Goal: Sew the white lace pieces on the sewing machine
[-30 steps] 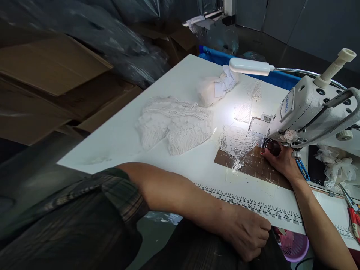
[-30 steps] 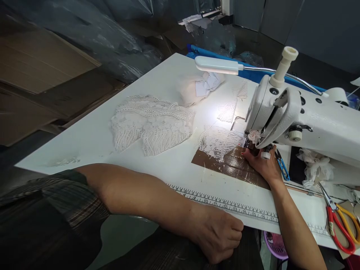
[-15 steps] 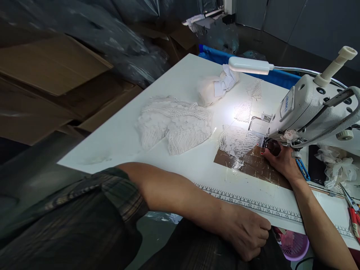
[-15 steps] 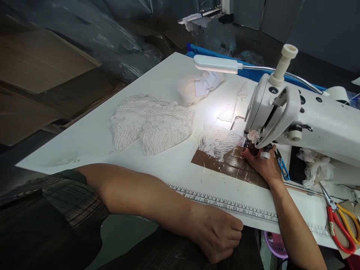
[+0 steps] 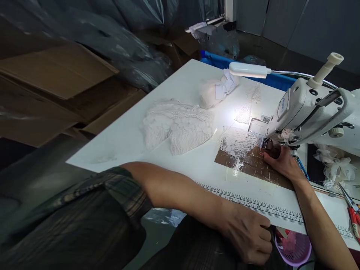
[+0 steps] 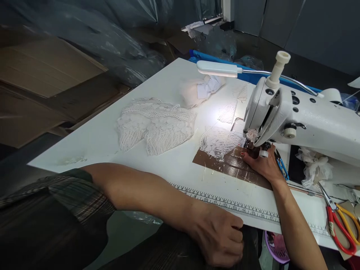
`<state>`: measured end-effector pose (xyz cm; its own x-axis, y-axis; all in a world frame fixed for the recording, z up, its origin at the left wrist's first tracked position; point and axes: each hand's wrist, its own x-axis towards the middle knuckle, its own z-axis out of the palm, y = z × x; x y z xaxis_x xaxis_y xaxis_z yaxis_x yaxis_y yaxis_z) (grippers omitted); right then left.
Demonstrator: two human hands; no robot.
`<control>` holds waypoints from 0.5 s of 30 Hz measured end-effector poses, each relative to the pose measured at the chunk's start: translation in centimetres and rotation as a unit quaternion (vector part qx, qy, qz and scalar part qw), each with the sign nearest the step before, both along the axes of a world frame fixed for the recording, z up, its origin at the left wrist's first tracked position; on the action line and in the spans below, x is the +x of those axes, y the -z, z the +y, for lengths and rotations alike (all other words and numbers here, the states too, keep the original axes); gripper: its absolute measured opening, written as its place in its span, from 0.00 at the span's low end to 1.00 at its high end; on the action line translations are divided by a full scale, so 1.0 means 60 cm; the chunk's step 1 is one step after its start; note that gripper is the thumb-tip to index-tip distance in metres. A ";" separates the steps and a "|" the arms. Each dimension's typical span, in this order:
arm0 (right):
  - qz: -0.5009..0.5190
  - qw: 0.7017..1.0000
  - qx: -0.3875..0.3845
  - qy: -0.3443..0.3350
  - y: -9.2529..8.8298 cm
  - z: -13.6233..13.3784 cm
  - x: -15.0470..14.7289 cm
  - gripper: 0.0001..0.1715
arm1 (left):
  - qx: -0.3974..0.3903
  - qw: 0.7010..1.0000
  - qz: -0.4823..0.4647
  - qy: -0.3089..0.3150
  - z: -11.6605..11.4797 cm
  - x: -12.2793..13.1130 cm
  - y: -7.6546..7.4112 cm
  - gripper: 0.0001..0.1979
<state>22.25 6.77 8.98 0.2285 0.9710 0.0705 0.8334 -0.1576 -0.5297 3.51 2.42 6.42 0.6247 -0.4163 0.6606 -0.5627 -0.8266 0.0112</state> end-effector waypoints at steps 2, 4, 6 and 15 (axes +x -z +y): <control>-0.006 1.000 0.007 -0.024 0.006 0.003 0.003 0.19 | -0.023 0.999 -0.032 0.011 0.000 0.005 -0.003 0.09; -0.015 0.999 0.022 -0.027 0.014 0.006 0.004 0.19 | -0.037 0.997 -0.064 0.006 0.005 0.007 -0.009 0.08; -0.028 0.999 0.036 -0.020 0.021 0.008 0.005 0.19 | -0.018 0.996 -0.081 -0.019 0.017 0.002 -0.020 0.08; -0.092 0.995 0.011 -0.029 0.024 0.007 0.005 0.17 | 0.086 0.749 0.301 -0.583 0.183 -0.060 -0.094 0.23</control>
